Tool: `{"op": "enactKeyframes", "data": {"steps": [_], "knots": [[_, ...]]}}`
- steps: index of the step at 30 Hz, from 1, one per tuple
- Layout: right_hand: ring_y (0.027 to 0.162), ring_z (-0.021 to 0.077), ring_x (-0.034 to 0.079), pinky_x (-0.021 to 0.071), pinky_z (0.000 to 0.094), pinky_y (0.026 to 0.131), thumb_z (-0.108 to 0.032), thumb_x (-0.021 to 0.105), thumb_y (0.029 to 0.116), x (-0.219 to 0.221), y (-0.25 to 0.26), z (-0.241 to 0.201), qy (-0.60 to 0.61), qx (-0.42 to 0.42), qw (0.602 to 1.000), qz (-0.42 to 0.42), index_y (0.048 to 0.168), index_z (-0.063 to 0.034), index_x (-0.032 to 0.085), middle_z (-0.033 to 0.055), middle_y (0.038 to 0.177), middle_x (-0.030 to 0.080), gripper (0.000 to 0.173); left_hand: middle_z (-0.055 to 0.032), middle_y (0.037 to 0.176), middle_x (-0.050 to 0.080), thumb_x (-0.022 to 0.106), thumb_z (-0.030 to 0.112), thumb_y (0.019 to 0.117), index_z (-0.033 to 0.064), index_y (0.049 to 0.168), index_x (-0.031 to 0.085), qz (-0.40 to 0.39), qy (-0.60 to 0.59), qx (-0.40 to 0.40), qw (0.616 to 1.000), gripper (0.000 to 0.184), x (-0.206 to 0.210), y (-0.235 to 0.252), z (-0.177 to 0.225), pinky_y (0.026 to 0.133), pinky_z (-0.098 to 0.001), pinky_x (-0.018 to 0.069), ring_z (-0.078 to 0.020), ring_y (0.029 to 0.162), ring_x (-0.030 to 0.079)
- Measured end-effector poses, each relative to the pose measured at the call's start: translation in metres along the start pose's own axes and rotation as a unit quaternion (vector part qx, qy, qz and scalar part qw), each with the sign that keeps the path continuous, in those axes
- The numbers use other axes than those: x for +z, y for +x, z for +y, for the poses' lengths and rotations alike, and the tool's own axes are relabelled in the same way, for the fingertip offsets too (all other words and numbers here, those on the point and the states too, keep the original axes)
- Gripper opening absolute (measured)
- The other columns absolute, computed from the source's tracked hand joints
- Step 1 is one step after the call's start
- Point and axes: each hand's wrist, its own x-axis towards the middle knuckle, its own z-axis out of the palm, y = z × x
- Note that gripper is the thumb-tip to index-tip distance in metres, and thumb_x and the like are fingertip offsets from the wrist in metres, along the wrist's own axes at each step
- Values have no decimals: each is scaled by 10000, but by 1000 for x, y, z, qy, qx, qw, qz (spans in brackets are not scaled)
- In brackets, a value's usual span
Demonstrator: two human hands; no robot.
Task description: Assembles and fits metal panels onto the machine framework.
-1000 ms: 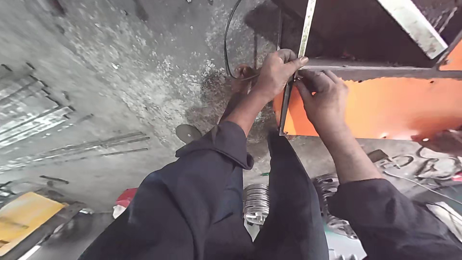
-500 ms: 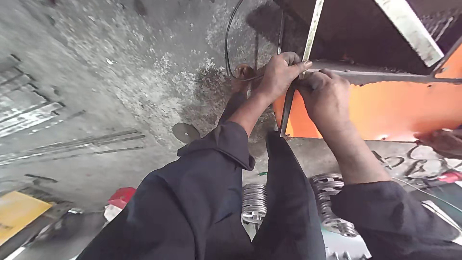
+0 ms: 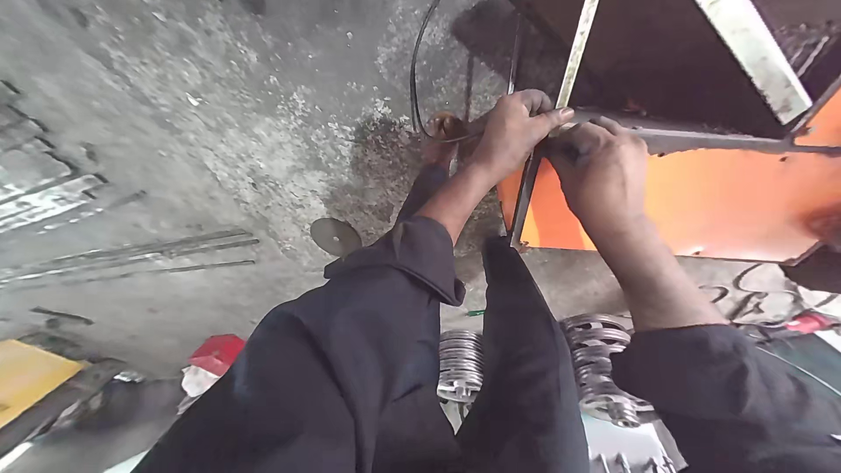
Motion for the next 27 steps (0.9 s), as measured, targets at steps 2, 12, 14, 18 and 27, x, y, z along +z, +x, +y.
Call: {"op": "enactKeyframes", "data": {"steps": [2,12,14,18,27], "knots": [[966,344,712,557,549,834,-199,681,956,-1,2,-3,-1,29,999,-13,976,-70,760,149,1019,733,152,-10,725,632,725,193,957,35,852,675,-3,0,4,1000,197,0,1,-1,650,-258,494,-56,653,584],[838,189,712,582,368,786,-247,763,921,21,-6,18,96,-1,993,72,943,-70,768,93,939,741,178,2,683,599,734,176,950,32,851,665,3,-26,-5,1000,189,-1,-1,0,590,-234,478,-45,589,547],[854,212,718,589,385,793,-243,745,939,23,-7,18,93,-6,993,71,972,-58,772,119,981,736,190,5,683,596,738,175,950,29,860,667,3,-26,-8,1000,186,-1,-1,1,590,-229,472,-41,586,538],[828,213,729,603,380,761,-207,723,949,19,-11,16,81,-65,989,102,967,-52,757,117,953,745,160,-9,739,619,739,178,946,34,858,667,3,-15,-2,1000,183,-1,-2,3,660,-246,492,-54,666,575],[906,118,717,616,299,843,-55,729,920,1,-71,79,330,169,911,179,1186,39,684,101,1050,735,287,-19,916,746,782,231,916,46,1079,732,84,-26,-14,996,252,-3,-20,8,748,-284,598,-73,786,695]]}}
